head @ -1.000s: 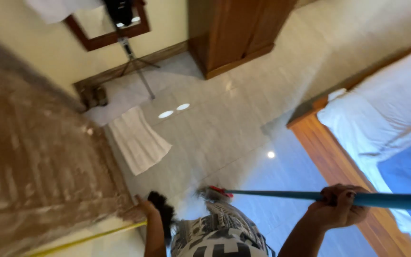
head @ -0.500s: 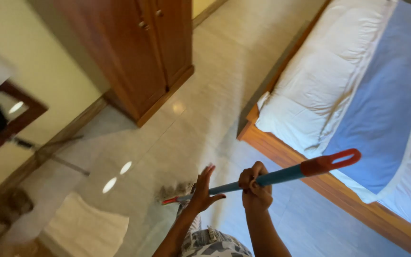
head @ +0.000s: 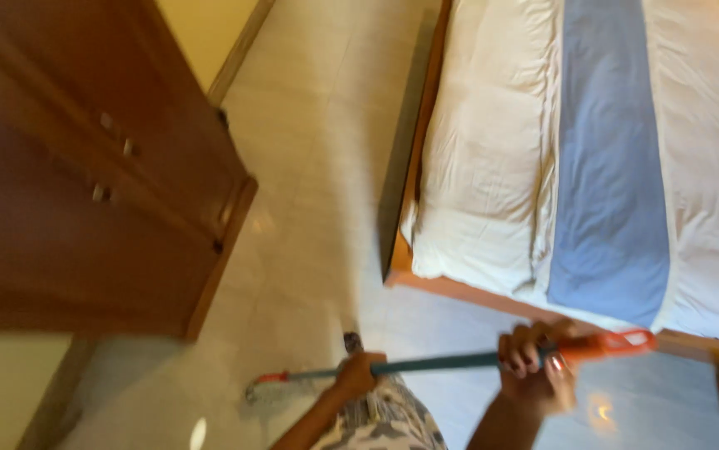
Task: Sweeping the floor with a broom and then mopping it with a mop in a hotel room and balcony.
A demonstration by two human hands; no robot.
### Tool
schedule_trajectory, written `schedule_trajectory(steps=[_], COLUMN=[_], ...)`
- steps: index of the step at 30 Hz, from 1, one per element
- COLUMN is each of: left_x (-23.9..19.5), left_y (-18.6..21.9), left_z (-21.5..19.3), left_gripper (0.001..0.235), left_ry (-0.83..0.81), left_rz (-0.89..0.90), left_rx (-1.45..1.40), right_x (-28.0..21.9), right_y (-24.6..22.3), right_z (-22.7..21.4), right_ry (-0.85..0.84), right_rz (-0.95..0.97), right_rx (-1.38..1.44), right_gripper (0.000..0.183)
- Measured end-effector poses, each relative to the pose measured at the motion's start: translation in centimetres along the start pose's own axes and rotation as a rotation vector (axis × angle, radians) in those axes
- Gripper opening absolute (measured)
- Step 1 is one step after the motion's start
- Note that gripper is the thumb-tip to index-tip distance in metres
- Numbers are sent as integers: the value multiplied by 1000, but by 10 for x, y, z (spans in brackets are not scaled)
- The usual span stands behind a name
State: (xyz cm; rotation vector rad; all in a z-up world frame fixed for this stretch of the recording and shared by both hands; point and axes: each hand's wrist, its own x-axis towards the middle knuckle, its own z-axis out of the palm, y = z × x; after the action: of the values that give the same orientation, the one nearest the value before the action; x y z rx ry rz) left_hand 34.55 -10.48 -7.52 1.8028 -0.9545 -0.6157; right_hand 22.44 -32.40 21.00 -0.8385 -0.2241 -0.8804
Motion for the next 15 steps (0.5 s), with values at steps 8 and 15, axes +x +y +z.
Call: schedule_trajectory(steps=[8, 15], left_x=[191, 368], left_y=[-22, -3], left_z=[-117, -247], left_gripper=[27, 32], left_ry=[-201, -17], left_rz=[6, -126], left_rx=[-14, -88], right_x=[154, 346], right_y=[106, 235], right_z=[-36, -7], right_ry=[22, -14], right_rz=[-71, -42], right_rx=[-19, -34], right_gripper=[22, 25])
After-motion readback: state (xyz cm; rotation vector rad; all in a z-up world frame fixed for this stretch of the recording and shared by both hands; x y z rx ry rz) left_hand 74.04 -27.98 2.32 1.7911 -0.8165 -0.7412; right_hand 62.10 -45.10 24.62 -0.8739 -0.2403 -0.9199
